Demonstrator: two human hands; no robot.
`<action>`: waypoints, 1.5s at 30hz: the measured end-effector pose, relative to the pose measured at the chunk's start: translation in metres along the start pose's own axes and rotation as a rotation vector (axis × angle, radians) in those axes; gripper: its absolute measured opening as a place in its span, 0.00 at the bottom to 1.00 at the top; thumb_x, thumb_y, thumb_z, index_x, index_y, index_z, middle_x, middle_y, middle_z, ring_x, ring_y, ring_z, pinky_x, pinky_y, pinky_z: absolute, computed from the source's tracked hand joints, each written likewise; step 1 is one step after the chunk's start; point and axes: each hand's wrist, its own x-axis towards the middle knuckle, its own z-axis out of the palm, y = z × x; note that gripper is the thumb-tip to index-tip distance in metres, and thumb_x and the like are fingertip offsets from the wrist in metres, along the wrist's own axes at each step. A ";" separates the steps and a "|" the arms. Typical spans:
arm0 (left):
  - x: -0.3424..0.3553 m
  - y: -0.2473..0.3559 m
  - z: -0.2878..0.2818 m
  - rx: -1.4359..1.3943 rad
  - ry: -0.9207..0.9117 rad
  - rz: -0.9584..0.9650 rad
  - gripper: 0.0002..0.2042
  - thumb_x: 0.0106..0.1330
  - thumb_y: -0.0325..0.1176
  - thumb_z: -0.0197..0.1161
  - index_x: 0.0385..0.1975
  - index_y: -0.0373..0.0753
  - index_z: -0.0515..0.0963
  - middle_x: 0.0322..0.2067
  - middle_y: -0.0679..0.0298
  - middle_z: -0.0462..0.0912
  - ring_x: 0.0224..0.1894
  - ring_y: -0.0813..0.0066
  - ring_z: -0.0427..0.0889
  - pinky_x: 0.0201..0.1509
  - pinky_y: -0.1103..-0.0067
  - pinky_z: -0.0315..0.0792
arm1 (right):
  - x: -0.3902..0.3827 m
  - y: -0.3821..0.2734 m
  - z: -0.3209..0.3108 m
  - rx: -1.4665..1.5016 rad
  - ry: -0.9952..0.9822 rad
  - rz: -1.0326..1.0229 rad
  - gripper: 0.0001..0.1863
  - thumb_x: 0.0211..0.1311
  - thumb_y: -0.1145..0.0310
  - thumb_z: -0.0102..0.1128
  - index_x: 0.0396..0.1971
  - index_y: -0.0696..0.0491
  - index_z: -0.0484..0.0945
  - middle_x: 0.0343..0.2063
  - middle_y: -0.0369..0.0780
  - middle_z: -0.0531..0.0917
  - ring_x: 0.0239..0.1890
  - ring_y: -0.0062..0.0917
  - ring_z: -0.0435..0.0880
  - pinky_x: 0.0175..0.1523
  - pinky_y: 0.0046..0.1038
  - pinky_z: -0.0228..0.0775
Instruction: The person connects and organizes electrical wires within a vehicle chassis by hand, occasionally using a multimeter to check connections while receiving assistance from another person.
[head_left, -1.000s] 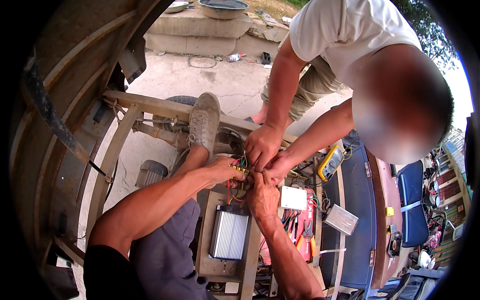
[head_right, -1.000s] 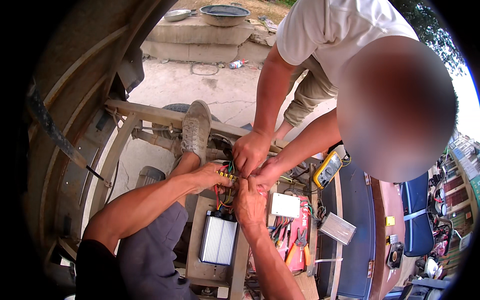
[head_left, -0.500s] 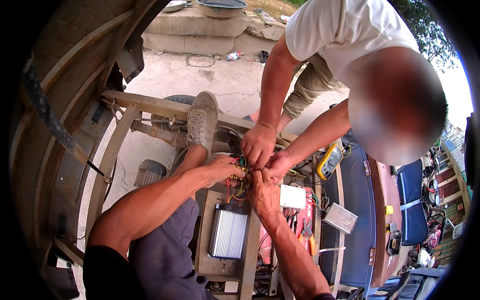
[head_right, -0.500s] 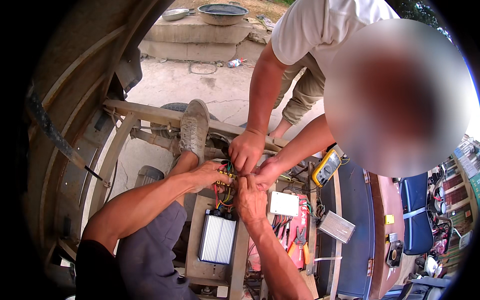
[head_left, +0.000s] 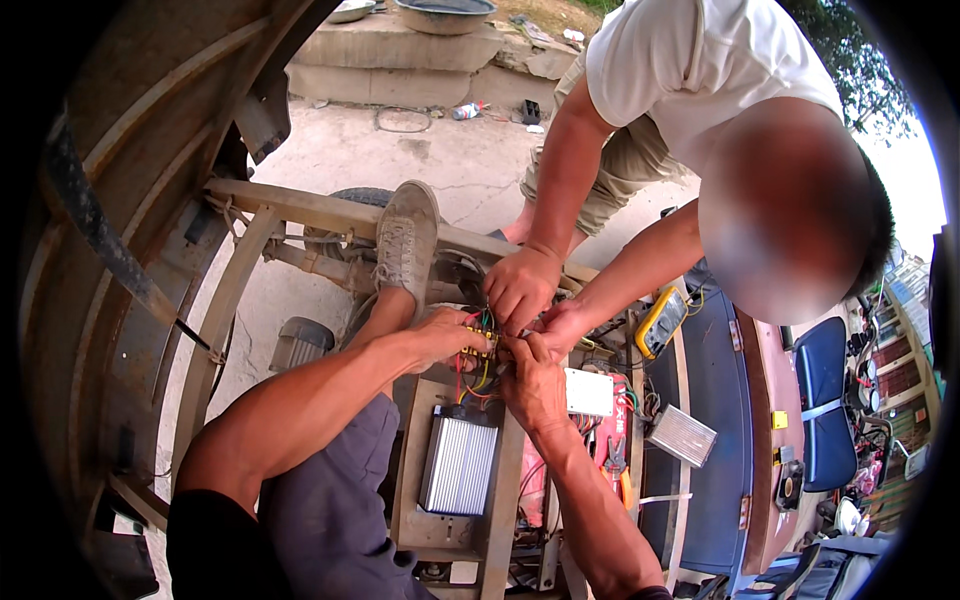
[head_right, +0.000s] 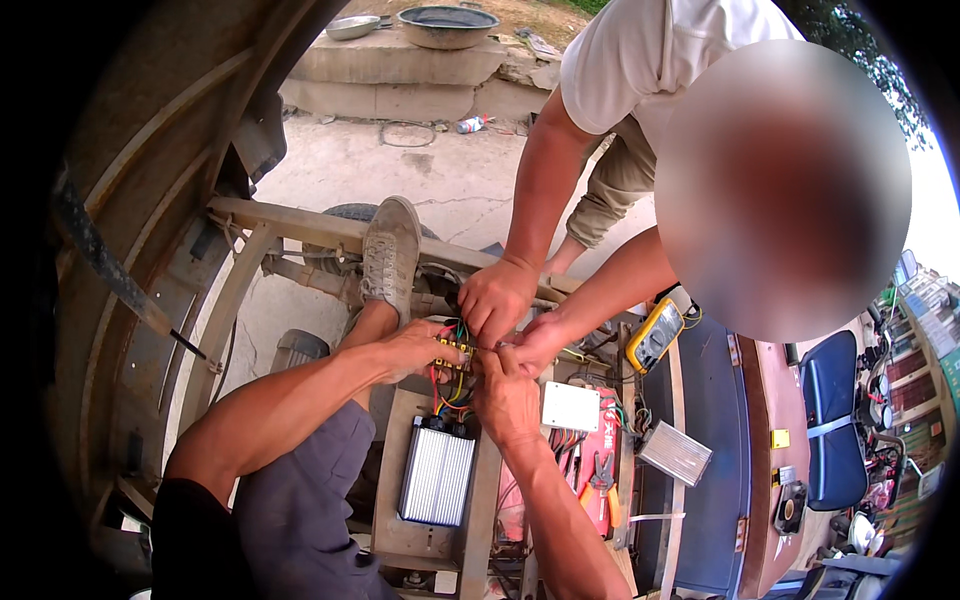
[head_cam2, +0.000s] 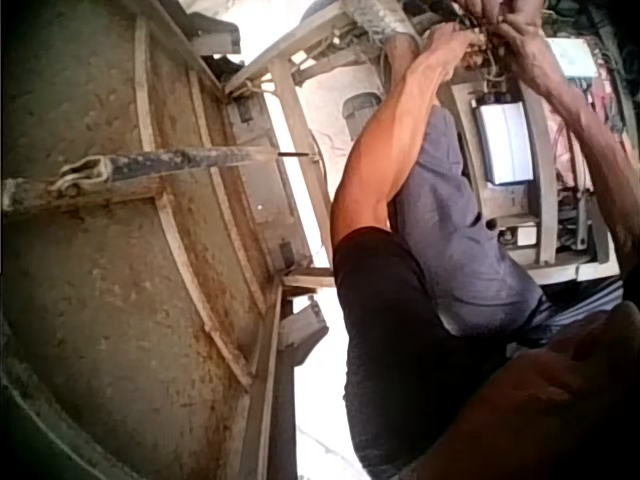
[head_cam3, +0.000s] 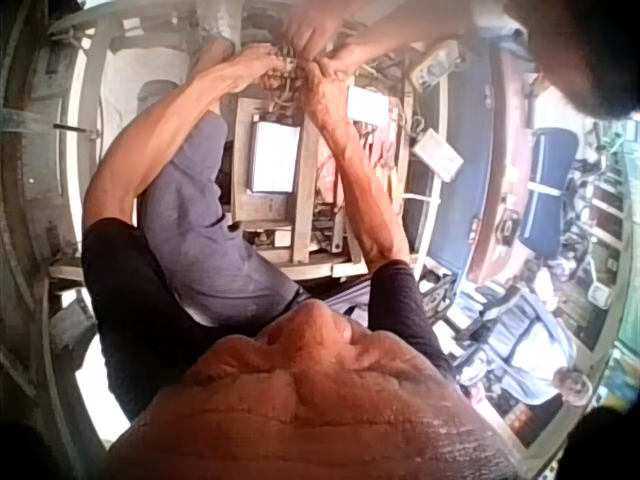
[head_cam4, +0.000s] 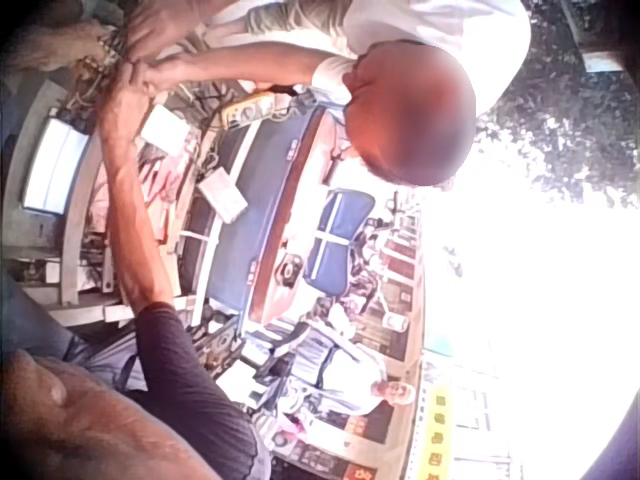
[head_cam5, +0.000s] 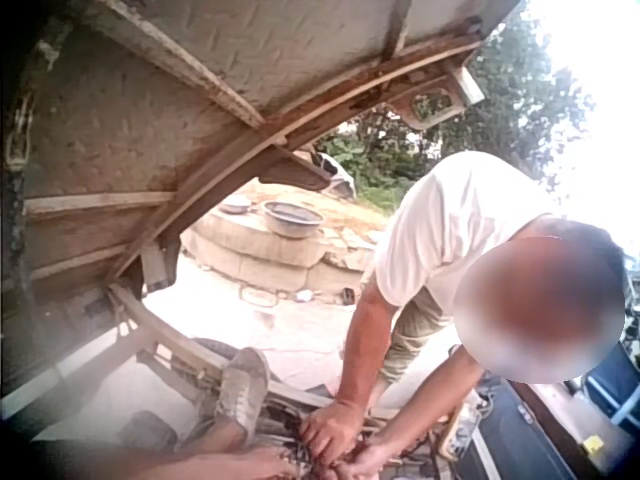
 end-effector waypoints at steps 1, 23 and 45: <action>0.001 0.000 0.000 0.000 0.002 -0.004 0.06 0.64 0.27 0.66 0.39 0.37 0.80 0.34 0.65 0.82 0.34 0.78 0.81 0.37 0.78 0.78 | 0.001 0.001 -0.002 -0.002 0.001 0.001 0.14 0.53 0.74 0.62 0.42 0.50 0.75 0.36 0.43 0.77 0.32 0.48 0.82 0.34 0.48 0.75; 0.000 0.002 0.002 -0.028 -0.018 -0.028 0.08 0.65 0.30 0.66 0.42 0.37 0.80 0.36 0.65 0.85 0.34 0.79 0.81 0.37 0.80 0.77 | 0.001 -0.002 0.005 0.029 0.036 0.099 0.09 0.58 0.72 0.62 0.39 0.54 0.78 0.36 0.47 0.80 0.37 0.48 0.82 0.40 0.47 0.74; -0.001 0.002 0.001 -0.024 0.031 -0.056 0.09 0.64 0.30 0.67 0.41 0.35 0.80 0.38 0.63 0.84 0.39 0.76 0.81 0.40 0.76 0.80 | 0.004 -0.006 0.006 0.015 0.013 0.114 0.07 0.60 0.70 0.63 0.36 0.54 0.79 0.36 0.45 0.80 0.37 0.48 0.80 0.40 0.46 0.72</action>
